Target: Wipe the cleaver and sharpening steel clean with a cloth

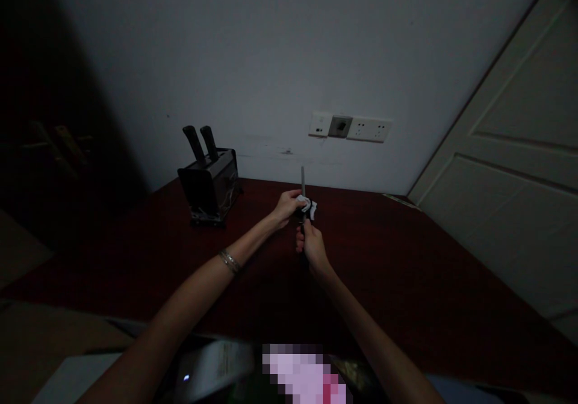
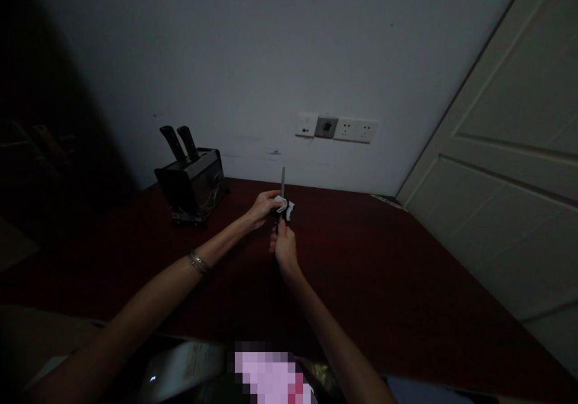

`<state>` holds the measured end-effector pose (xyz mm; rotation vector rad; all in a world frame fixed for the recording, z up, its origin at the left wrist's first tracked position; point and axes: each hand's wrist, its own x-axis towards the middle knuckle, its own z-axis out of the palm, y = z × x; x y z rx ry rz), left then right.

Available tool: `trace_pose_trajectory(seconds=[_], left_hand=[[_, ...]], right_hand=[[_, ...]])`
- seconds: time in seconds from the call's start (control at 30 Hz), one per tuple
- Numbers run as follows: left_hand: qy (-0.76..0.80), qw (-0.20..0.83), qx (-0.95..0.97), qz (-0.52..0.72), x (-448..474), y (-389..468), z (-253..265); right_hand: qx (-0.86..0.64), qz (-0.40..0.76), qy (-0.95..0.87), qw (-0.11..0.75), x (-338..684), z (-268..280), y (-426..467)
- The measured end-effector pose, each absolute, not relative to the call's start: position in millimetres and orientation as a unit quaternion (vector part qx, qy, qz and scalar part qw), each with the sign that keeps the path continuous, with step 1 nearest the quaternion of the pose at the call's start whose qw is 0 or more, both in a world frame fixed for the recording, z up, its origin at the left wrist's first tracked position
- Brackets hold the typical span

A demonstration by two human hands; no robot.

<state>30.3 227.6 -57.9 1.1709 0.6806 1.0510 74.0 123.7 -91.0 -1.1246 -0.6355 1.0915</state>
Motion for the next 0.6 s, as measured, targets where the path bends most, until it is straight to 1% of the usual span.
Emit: trace_pose_trajectory(seconds=[0.33,0.6], left_hand=[[0.322,0.632,0.479,0.518,30.8,283.8,-24.8],[0.291,0.647,0.409,0.574,24.5,310.3,-21.1]], right_hand=[[-0.485,0.522,-0.282,0.643,64.4,-83.7,103.7],[-0.496,0.548,-0.289,0.608,64.8,-90.1,96.7]])
